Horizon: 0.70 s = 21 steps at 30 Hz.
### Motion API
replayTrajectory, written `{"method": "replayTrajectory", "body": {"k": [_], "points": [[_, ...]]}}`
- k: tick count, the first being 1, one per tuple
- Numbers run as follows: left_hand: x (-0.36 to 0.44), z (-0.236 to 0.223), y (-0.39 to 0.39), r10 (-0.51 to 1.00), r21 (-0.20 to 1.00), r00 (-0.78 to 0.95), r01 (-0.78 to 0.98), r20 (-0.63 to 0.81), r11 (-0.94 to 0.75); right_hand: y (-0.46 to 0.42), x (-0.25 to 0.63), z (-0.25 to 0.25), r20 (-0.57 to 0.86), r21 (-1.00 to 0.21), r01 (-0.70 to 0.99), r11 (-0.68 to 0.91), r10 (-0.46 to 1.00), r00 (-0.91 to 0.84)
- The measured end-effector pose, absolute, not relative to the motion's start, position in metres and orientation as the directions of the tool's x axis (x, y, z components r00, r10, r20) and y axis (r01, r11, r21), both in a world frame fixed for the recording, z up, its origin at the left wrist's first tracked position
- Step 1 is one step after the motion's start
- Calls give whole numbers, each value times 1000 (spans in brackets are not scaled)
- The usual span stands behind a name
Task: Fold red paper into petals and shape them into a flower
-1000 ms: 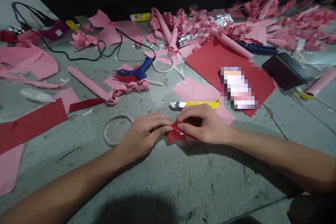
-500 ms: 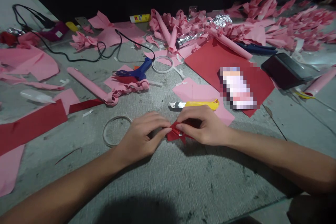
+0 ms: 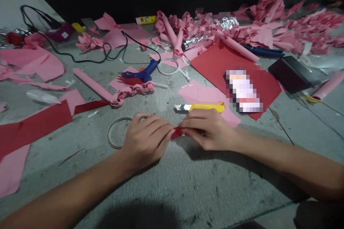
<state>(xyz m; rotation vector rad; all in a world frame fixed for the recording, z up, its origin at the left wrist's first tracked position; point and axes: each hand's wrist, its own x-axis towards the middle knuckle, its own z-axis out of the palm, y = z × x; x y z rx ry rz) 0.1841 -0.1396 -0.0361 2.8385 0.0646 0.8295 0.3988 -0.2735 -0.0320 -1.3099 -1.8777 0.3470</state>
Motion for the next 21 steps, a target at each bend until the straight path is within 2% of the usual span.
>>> {"method": "replayTrajectory", "body": {"k": [3, 6, 10, 15, 21], "points": [[186, -37, -137, 145, 260, 858, 14, 492, -965, -269, 403, -26, 348, -762, 547, 347, 931, -106], [187, -38, -135, 174, 304, 873, 32, 455, -952, -267, 406, -21, 285, -803, 513, 303, 951, -116], [186, -36, -137, 140, 225, 868, 33, 477, -974, -267, 406, -19, 239, -813, 518, 264, 964, -116], [186, -35, -139, 107, 154, 850, 31, 516, -988, -270, 403, -22, 299, -775, 556, 301, 949, -96], [190, -41, -137, 114, 286, 820, -63, 561, -956, -270, 402, -27, 408, -724, 563, 398, 906, -116]]}}
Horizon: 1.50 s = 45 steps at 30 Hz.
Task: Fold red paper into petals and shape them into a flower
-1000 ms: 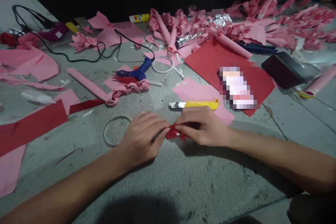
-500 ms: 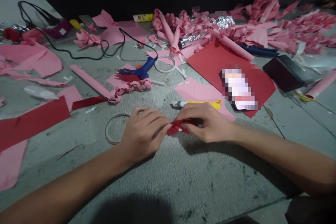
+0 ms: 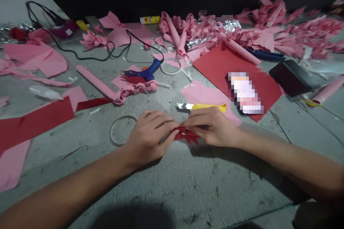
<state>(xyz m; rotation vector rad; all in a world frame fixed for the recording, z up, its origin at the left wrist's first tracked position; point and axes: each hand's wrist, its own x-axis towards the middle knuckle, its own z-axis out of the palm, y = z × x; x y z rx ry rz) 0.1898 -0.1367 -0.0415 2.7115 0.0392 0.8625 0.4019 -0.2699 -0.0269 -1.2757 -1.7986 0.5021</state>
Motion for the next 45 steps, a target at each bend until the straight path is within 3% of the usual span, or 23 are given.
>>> {"method": "replayTrajectory", "body": {"k": [11, 18, 31, 36, 39, 45], "points": [[188, -43, -136, 64, 318, 813, -153, 579, -936, -270, 399, -32, 381, -720, 569, 398, 911, -156], [191, -44, -136, 183, 455, 796, -127, 577, -881, -269, 399, -30, 352, -804, 489, 339, 933, -69], [190, -35, -137, 404, 572, 695, -13, 595, -820, -272, 399, -30, 242, -885, 416, 209, 970, 27], [190, -35, -138, 375, 588, 732, -42, 568, -808, -271, 396, -31, 169, -935, 341, 100, 969, 179], [189, -36, -138, 342, 580, 744, -76, 575, -811, -271, 394, -29, 159, -948, 302, 99, 970, 184], [190, -37, -137, 423, 708, 738, -104, 525, -698, -273, 394, -33, 198, -911, 398, 111, 963, 184]]}}
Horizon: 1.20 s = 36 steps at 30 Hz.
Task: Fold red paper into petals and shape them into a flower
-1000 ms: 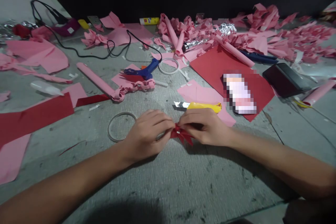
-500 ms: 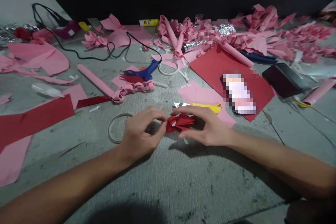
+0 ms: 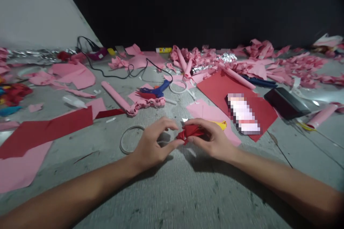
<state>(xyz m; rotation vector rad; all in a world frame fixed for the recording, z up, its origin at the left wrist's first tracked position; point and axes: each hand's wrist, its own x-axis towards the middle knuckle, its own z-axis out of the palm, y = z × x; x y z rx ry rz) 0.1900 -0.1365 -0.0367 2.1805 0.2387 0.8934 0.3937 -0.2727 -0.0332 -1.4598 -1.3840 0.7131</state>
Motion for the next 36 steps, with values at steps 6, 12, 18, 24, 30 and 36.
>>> {"method": "replayTrajectory", "body": {"k": [6, 12, 18, 24, 30, 36], "points": [[191, -39, -137, 371, 734, 801, -121, 469, -668, -274, 390, -40, 265, -885, 437, 160, 945, 190], [189, -43, -137, 358, 725, 818, -101, 450, -681, -273, 387, -43, 274, -892, 418, 171, 940, 201], [194, -32, -137, 335, 702, 802, -142, 495, -698, -276, 392, -35, 364, -816, 524, 243, 921, 140], [189, -34, -138, 361, 746, 791, -174, 495, -642, -280, 386, -35, 399, -749, 605, 272, 913, 84], [191, -44, -142, 408, 747, 772, -128, 488, -652, -275, 387, -57, 545, -647, 664, 376, 836, 58], [190, -51, -140, 422, 744, 773, -94, 474, -662, -273, 383, -56, 562, -684, 632, 365, 815, 137]]}}
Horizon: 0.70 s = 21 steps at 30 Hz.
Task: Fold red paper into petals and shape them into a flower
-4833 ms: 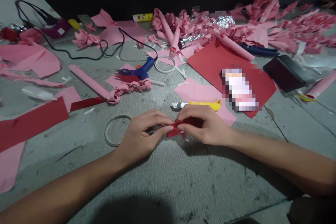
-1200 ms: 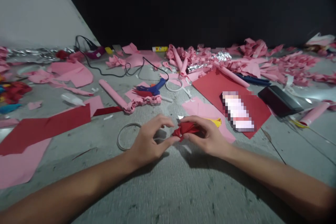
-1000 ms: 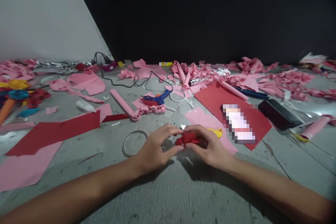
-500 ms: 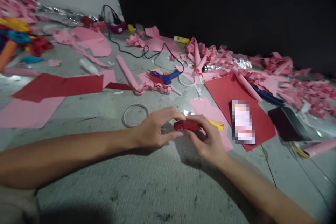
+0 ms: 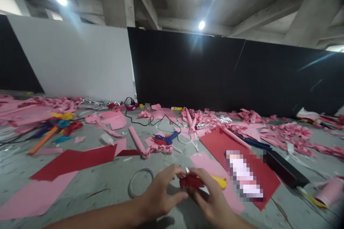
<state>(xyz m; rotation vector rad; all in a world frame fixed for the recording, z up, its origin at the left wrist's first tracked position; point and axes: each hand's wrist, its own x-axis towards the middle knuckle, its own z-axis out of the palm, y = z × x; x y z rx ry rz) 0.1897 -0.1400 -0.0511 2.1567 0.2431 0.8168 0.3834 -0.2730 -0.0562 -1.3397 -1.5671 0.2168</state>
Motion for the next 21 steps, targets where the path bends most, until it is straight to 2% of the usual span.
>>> {"method": "replayTrajectory", "body": {"k": [9, 12, 17, 21], "points": [[192, -43, -140, 527, 835, 774, -4, 351, -550, -270, 384, -44, 320, -882, 425, 204, 921, 222], [193, -42, -139, 529, 838, 776, 0, 344, -546, -268, 386, -46, 326, -891, 398, 219, 918, 225], [195, -43, -137, 502, 784, 761, -15, 412, -621, -264, 387, -49, 319, -884, 421, 202, 919, 230], [193, -40, -139, 473, 757, 770, -20, 429, -653, -265, 385, -45, 413, -827, 486, 285, 892, 181]]}}
